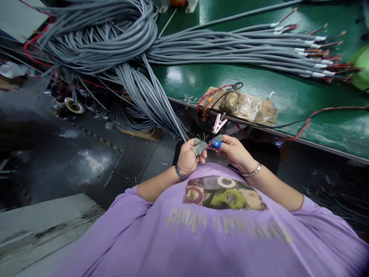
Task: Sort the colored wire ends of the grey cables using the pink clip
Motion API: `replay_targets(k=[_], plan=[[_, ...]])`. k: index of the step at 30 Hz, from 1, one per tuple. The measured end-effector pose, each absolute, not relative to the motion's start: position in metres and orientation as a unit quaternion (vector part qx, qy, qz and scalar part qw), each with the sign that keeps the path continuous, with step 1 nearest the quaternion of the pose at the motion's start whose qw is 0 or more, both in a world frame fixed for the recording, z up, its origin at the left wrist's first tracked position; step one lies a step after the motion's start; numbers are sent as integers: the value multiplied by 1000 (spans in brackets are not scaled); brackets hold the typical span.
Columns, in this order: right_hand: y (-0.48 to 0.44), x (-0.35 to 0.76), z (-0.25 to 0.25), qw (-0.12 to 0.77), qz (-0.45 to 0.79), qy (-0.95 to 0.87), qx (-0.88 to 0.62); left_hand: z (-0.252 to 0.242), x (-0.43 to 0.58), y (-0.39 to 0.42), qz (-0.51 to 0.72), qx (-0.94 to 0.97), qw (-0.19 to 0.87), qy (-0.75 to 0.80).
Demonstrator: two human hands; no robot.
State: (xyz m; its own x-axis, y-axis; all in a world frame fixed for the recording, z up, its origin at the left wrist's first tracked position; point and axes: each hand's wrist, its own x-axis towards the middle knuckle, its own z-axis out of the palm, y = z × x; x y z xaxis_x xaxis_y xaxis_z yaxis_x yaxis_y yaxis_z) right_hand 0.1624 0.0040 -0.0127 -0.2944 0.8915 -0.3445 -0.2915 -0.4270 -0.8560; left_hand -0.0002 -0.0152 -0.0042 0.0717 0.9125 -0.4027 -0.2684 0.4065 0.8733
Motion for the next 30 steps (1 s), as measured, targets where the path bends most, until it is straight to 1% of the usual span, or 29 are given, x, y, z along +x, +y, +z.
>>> replay_targets(k=[6, 9, 12, 17, 20, 22, 26, 28, 30], plan=[[5, 160, -15, 442, 662, -409, -447, -6, -1, -17, 435, 313, 673, 509], [6, 162, -18, 464, 651, -377, -468, -6, -1, -17, 455, 302, 661, 515], [7, 166, -20, 479, 667, -321, -472, -5, -2, -17, 468, 296, 651, 519], [10, 170, -22, 475, 698, -246, -476, -1, -1, -18, 471, 302, 650, 514], [17, 172, -18, 471, 708, -227, -474, 3, 0, -19, 454, 317, 664, 503], [25, 172, -14, 450, 729, -225, -464, 7, 0, -18, 430, 329, 681, 493], [38, 171, -5, 422, 759, -279, -410, 13, -2, -9, 379, 341, 725, 463], [41, 169, -4, 441, 739, -329, -388, 16, -3, -1, 365, 335, 747, 443], [42, 166, -6, 490, 676, -367, -410, 19, -5, 9, 360, 322, 765, 425]])
